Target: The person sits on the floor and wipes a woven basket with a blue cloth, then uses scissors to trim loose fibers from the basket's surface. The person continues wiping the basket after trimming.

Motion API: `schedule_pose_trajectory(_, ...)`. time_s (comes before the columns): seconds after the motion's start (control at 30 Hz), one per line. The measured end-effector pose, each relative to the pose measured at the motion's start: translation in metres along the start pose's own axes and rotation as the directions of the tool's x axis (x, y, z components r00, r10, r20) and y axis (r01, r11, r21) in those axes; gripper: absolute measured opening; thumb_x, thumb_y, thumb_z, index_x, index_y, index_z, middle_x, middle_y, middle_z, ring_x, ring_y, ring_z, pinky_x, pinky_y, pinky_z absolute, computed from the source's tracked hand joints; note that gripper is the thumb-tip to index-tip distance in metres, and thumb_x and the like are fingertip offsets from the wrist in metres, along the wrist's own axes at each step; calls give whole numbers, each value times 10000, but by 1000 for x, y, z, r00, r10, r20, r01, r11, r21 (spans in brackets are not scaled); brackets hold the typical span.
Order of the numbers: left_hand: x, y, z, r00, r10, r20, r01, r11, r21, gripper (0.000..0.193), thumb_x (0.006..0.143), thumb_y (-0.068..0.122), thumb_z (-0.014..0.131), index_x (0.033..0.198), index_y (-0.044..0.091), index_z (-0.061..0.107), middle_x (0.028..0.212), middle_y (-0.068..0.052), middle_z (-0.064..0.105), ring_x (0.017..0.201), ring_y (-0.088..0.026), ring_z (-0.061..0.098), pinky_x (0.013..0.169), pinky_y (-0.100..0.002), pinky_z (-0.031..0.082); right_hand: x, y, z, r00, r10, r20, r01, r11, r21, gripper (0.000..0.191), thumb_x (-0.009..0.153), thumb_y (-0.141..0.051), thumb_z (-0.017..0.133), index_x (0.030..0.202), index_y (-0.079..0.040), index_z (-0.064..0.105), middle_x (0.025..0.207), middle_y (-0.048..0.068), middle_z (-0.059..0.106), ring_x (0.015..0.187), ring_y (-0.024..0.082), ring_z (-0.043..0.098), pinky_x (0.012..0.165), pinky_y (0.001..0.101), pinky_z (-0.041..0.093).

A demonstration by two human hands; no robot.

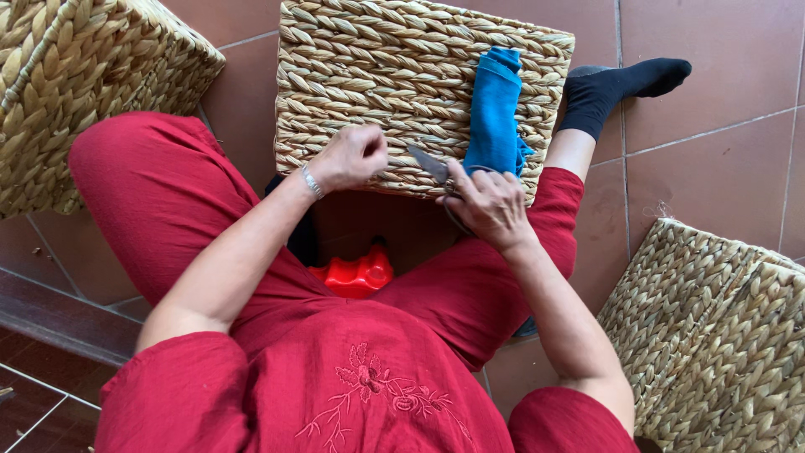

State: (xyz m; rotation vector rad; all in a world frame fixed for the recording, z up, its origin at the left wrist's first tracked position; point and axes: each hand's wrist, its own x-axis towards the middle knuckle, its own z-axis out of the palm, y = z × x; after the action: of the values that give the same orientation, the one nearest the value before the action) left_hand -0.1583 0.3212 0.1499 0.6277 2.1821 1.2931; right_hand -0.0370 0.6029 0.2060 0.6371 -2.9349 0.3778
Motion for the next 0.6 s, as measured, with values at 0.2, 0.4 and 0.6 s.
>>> schedule_pose_trajectory(0.2,-50,24,-3,935,21,354,-82,984,159,172,742,80,717,897,38,655,804,-142,700,780,-336,690,689,-441,545,-19,-6,-36,901,427,-80,-400,888,228,593,877,-241,881,1398,-81,646,732,40,556,605,202,571,587,368,493)
schedule_pose_trajectory(0.4,-8,20,11,981,191,-32,-176,948,264,42,889,66,722,928,66,706,907,-138,702,877,-331,695,792,-430,563,-19,-23,-46,892,450,-42,-416,855,308,607,851,-241,891,1378,-67,644,723,32,543,599,174,547,575,344,476)
schedule_pose_trajectory(0.6,18,6,36,959,269,-90,-208,883,421,126,824,129,780,865,79,672,887,-112,654,896,-314,660,789,-435,535,-21,-34,-39,883,448,138,-469,846,255,569,843,-344,864,1360,-194,682,761,31,601,622,174,594,576,341,495)
